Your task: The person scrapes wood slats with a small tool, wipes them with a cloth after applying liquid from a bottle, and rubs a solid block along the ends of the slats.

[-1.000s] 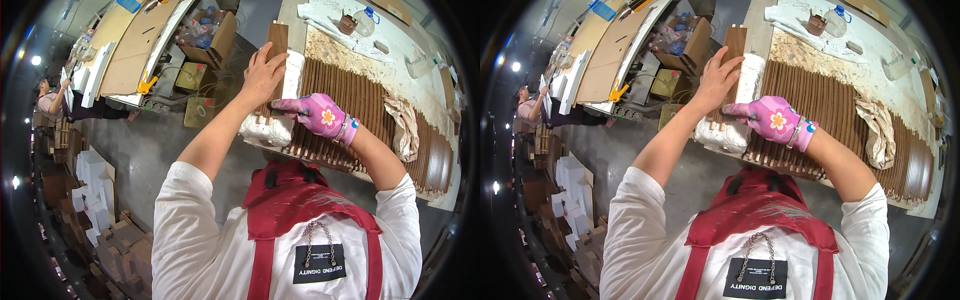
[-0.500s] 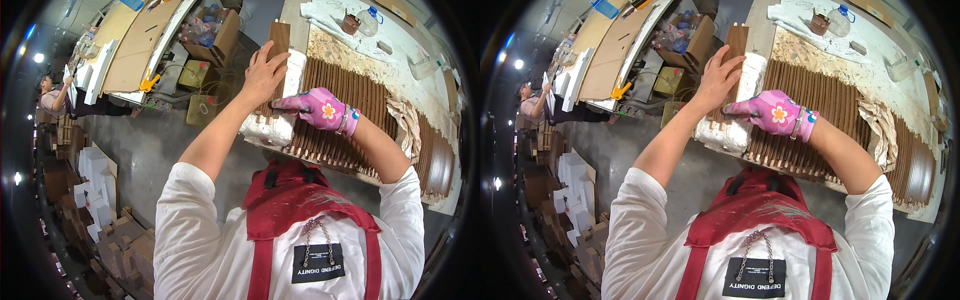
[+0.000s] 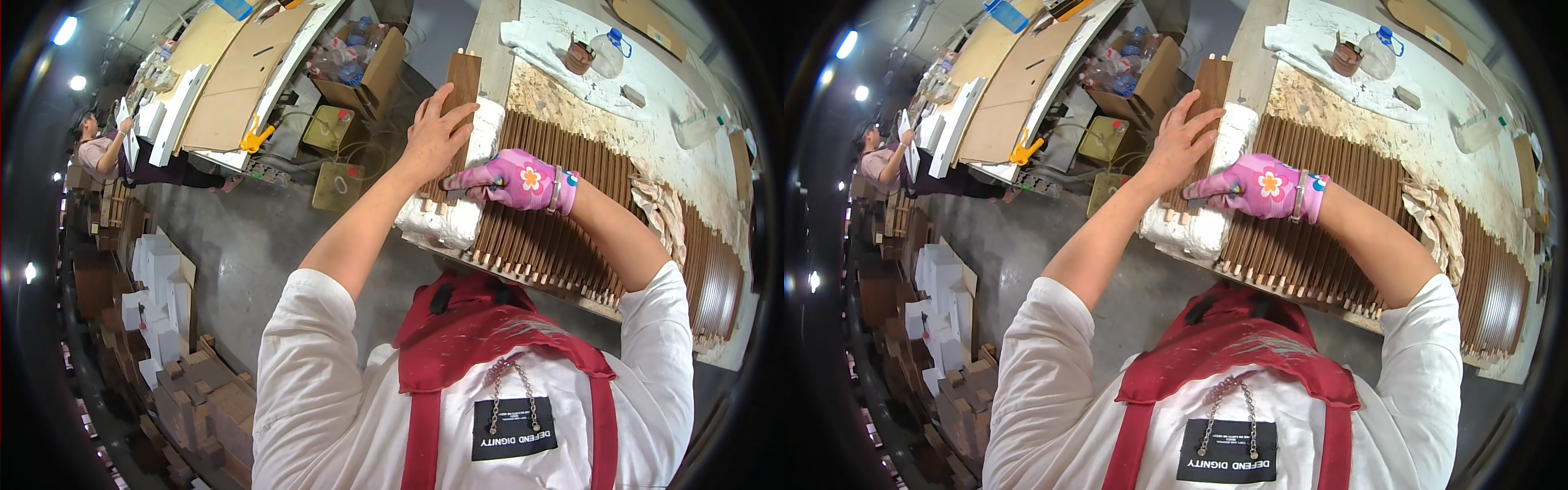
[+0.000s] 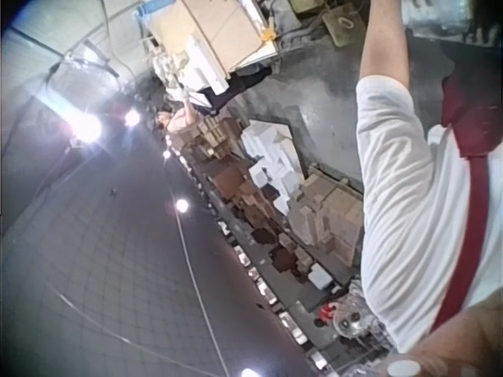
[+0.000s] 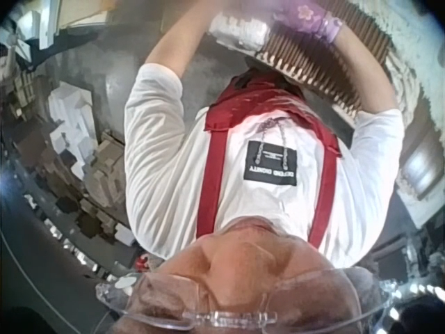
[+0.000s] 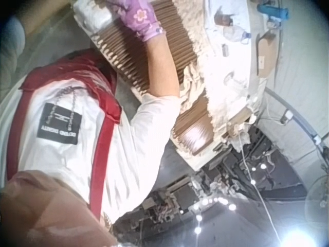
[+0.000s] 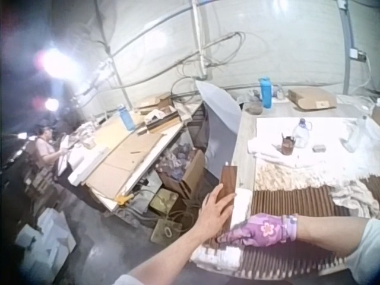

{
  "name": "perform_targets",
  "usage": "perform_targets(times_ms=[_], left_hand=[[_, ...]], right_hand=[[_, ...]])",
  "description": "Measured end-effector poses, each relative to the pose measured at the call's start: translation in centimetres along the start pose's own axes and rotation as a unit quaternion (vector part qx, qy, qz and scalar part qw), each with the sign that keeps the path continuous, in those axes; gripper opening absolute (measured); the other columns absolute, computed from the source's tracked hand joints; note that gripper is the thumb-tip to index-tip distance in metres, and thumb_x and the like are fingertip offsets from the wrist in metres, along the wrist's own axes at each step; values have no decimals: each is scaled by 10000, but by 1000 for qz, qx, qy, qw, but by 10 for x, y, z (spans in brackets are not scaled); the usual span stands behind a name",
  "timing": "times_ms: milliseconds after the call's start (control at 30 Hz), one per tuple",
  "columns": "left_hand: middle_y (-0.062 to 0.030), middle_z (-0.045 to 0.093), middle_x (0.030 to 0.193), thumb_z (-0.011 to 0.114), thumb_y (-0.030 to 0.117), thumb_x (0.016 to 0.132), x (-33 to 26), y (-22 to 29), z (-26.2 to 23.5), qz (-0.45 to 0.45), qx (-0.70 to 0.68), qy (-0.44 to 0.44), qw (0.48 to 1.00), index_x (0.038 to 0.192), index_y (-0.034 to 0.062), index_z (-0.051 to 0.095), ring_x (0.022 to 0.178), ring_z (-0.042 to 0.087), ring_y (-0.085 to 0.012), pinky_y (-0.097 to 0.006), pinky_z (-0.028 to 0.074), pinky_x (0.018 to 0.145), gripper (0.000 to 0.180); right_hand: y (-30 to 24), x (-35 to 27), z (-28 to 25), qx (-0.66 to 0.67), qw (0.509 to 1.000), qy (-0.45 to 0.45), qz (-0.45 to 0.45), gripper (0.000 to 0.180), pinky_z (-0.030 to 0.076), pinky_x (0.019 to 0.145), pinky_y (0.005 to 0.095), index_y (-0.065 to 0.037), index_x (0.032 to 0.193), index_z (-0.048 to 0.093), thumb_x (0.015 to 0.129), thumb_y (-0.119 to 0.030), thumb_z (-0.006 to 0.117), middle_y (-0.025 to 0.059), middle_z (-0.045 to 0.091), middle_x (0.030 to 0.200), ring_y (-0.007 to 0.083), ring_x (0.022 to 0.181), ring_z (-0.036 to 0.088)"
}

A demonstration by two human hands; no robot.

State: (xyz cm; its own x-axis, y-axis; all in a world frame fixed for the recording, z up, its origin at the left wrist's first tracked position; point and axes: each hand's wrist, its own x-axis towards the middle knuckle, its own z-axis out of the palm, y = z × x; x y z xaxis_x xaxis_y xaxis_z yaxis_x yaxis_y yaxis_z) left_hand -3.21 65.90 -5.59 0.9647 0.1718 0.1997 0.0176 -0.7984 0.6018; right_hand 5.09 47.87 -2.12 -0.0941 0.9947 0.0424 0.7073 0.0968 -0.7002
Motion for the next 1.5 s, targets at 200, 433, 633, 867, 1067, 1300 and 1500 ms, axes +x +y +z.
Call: perform_targets(times_ms=[200,433,633,867,1067,1300,1500], left_hand=[[-102,248,1507,557,285,919,-2,0,0,6,-5,4,1000,1283,253,559,1360,278,-360,-513,320,1056,366],[-97,256,1505,558,288,917,-2,-7,4,4,6,15,1000,1290,259,556,1362,275,-357,-525,332,1044,374],[-107,259,1505,546,267,924,0,4,-1,-7,-13,2,1000,1303,243,552,1365,266,-360,-455,264,1112,380],[-96,264,1504,554,279,921,0,1,1,-10,-17,10,1000,1293,254,563,1363,268,-359,-464,265,1113,373],[-80,269,1503,565,278,915,0,0,4,-14,-18,10,1000,1288,272,570,1360,273,-358,-462,280,1108,373],[-80,260,1510,555,290,920,-1,1,3,-18,-33,7,999,1292,266,568,1366,256,-364,-475,258,1113,373],[-81,254,1515,537,297,927,-1,3,1,-24,-39,-1,999,1301,251,557,1369,248,-371,-480,248,1114,377]], right_hand=[[7,7,-2,65,997,-35,-38,442,528,804,372,-199,1255,602,817,-141,591,98,684,1055,294,881,661],[-15,-8,-1,92,985,139,-38,346,547,722,358,-153,1201,632,862,-202,582,122,698,873,282,736,687],[-19,-7,10,-16,995,88,46,398,524,671,378,-227,1235,606,841,-177,585,91,694,919,297,742,668],[-23,-1,13,-5,991,137,0,462,516,640,380,-206,1261,582,809,-113,583,89,692,865,296,744,663],[-36,3,23,-102,985,107,93,484,520,650,387,-191,1271,567,796,-100,572,89,693,838,304,736,659],[-47,3,31,-108,983,98,115,468,523,635,391,-207,1270,572,813,-107,564,92,686,823,303,723,661],[-38,1,36,-26,984,154,86,470,524,625,383,-211,1260,584,805,-96,566,77,684,838,296,727,661]])
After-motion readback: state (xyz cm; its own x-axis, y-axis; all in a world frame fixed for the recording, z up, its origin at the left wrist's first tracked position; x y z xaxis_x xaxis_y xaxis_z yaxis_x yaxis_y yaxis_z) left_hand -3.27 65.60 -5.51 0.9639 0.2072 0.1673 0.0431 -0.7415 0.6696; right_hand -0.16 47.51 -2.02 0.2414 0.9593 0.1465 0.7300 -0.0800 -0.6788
